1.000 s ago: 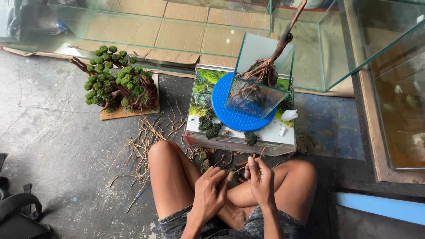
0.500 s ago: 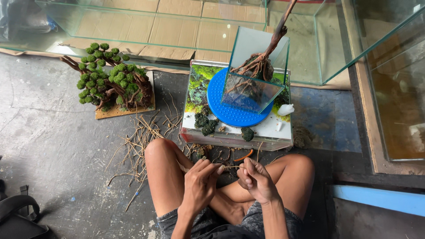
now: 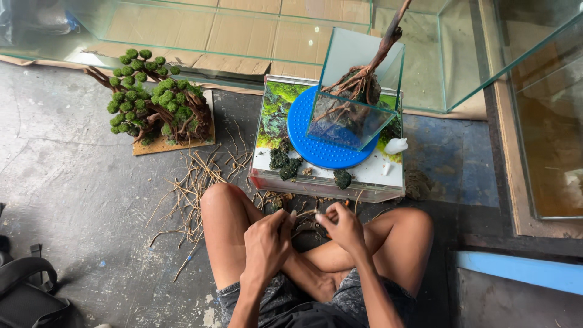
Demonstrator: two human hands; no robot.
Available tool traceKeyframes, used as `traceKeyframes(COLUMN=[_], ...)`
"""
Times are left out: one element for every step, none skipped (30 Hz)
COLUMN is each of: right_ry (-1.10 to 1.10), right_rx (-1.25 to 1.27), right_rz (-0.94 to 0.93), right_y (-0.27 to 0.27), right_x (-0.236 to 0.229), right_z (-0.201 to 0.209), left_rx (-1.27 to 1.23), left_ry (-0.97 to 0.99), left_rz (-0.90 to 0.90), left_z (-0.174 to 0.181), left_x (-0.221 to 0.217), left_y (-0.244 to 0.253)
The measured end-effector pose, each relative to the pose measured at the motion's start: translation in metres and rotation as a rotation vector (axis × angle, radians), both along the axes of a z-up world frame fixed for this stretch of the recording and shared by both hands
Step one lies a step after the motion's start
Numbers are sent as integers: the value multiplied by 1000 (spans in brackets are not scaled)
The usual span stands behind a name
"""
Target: The person arranges a piece of driftwood inside a small glass tank, applying glue to secure it. They then cut a thin stick with pliers and insert it into the arrangement, applying more glue to fix it in place.
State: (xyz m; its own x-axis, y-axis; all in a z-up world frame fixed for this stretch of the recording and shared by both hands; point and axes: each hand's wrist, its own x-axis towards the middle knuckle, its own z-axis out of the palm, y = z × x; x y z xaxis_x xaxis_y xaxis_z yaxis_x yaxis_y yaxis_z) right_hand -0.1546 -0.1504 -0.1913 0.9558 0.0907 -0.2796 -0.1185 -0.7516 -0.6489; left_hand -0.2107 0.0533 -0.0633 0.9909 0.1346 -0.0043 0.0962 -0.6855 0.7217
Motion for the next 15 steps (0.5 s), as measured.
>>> traceKeyframes(right_ry=[-3,145,293,288,225,164,159,137,115,109,54,4,2,-36,-73], right_rx=[0,-276,-552,-551,-615,-680,-680,-754,-827,-826,-905,-983,-983,-978,-972], right_rz=[6,156,300,299,290,287,293,331,368,369,398,420,417,475,534], right_y=[-3,-6,-9,-8,-5,-4,-1,3,6,13,21,28,27,26,25], right_x=[0,0,1,2,2,1,1,0,-1,-2,-2,-5,-7,-7,-6], right_z=[-35,-70,-104,-113,-122,-131,-133,-135,-137,-118,-99,-80,-85,-91,-96], left_rx=[0,-37,-75,-73,-94,-117,-117,-215,-313,-311,-411,-511,-511,-605,-701], left_ry=[-3,29,62,57,37,20,17,-3,-24,-29,-27,-22,-25,-16,-6], left_rz=[6,44,82,82,90,105,112,112,112,115,106,92,89,97,104], left_z=[-1,-2,-2,-2,-1,-1,-1,0,0,-6,-13,-19,-18,-17,-15], left_x=[-1,-1,0,1,2,1,3,6,9,13,17,20,22,25,28], left_y=[0,1,1,0,-1,-2,-4,-6,-7,-7,-7,-7,-7,-8,-9])
